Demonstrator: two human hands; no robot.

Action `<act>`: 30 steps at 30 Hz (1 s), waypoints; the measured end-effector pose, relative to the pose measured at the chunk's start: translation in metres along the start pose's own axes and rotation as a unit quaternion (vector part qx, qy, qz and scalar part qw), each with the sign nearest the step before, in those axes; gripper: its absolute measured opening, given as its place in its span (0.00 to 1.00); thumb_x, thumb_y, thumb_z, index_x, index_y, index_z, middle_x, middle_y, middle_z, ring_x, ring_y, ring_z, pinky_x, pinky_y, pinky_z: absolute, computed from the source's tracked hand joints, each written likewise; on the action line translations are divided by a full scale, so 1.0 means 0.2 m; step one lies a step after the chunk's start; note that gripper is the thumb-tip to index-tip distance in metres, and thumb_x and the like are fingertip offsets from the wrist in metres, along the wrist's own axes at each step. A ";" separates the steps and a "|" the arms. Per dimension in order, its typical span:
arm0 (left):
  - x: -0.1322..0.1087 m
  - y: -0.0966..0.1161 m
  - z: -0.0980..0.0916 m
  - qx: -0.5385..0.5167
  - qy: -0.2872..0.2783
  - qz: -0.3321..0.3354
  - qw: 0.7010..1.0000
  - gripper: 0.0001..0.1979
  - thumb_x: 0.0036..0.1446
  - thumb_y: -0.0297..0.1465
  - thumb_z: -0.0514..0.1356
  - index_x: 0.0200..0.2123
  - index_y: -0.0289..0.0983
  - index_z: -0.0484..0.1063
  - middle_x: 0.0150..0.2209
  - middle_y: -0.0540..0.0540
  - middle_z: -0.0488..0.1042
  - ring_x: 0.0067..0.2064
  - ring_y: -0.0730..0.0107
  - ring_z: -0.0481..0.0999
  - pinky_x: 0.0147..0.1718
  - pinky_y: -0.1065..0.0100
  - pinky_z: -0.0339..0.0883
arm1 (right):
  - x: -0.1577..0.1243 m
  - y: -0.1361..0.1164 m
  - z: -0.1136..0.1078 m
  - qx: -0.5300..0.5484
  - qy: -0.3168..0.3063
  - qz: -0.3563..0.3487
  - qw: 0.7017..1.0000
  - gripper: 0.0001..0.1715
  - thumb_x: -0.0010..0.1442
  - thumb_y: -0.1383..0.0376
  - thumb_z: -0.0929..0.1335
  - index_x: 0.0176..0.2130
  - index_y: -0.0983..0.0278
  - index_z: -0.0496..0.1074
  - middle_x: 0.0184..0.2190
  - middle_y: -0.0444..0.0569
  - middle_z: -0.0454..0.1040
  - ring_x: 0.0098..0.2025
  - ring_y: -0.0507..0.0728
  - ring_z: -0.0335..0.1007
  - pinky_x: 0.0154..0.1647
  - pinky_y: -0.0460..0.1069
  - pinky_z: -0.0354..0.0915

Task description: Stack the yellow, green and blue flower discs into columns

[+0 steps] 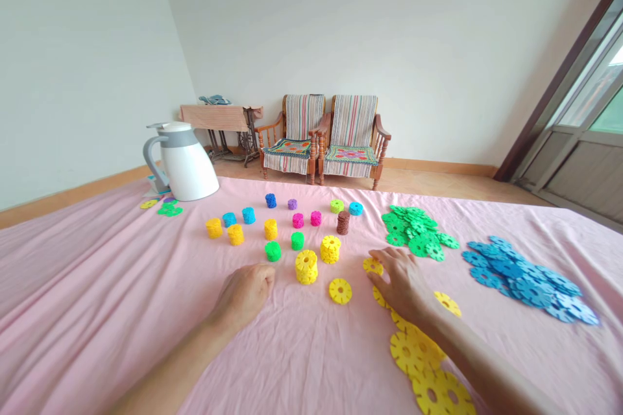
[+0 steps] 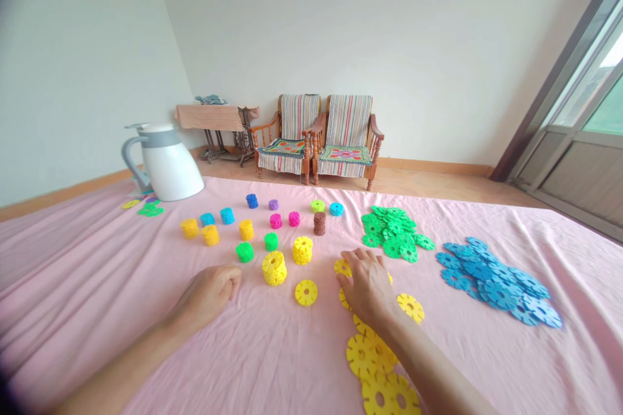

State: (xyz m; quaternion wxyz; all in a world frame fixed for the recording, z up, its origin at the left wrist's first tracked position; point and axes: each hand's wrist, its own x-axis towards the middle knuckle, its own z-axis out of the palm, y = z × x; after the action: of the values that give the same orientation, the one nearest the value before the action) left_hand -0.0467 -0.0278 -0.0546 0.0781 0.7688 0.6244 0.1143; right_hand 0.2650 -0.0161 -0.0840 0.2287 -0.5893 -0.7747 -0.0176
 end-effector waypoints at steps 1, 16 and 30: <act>0.00 0.00 0.00 0.000 0.001 0.000 1.000 0.14 0.50 0.18 0.48 0.18 0.38 0.64 0.21 0.52 0.69 0.27 0.71 0.69 0.27 0.73 0.52 | 0.00 0.00 0.00 0.001 0.001 -0.001 1.000 0.17 0.57 0.63 0.65 0.47 0.63 0.70 0.41 0.52 0.74 0.44 0.62 0.66 0.47 0.55 0.57; 0.00 0.00 0.00 -0.002 -0.003 -0.003 1.000 0.14 0.49 0.18 0.48 0.19 0.38 0.63 0.21 0.52 0.69 0.28 0.71 0.69 0.28 0.73 0.54 | 0.01 0.02 -0.03 -0.007 -0.015 0.002 1.000 0.08 0.52 0.61 0.69 0.33 0.62 0.70 0.33 0.50 0.70 0.39 0.61 0.63 0.40 0.52 0.57; 0.00 0.00 0.00 0.000 -0.004 -0.002 1.000 0.14 0.49 0.18 0.48 0.18 0.38 0.64 0.21 0.53 0.69 0.28 0.71 0.69 0.28 0.73 0.53 | -0.03 -0.11 -0.09 0.012 -0.032 -0.062 0.997 0.16 0.54 0.72 0.62 0.45 0.63 0.62 0.37 0.52 0.72 0.39 0.60 0.69 0.39 0.52 0.59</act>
State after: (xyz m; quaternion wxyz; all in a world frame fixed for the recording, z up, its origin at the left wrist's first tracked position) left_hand -0.0464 -0.0278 -0.0538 0.0806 0.7679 0.6258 0.1105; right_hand 0.2519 -0.0342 -0.0644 0.2092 -0.5377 -0.8168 -0.0035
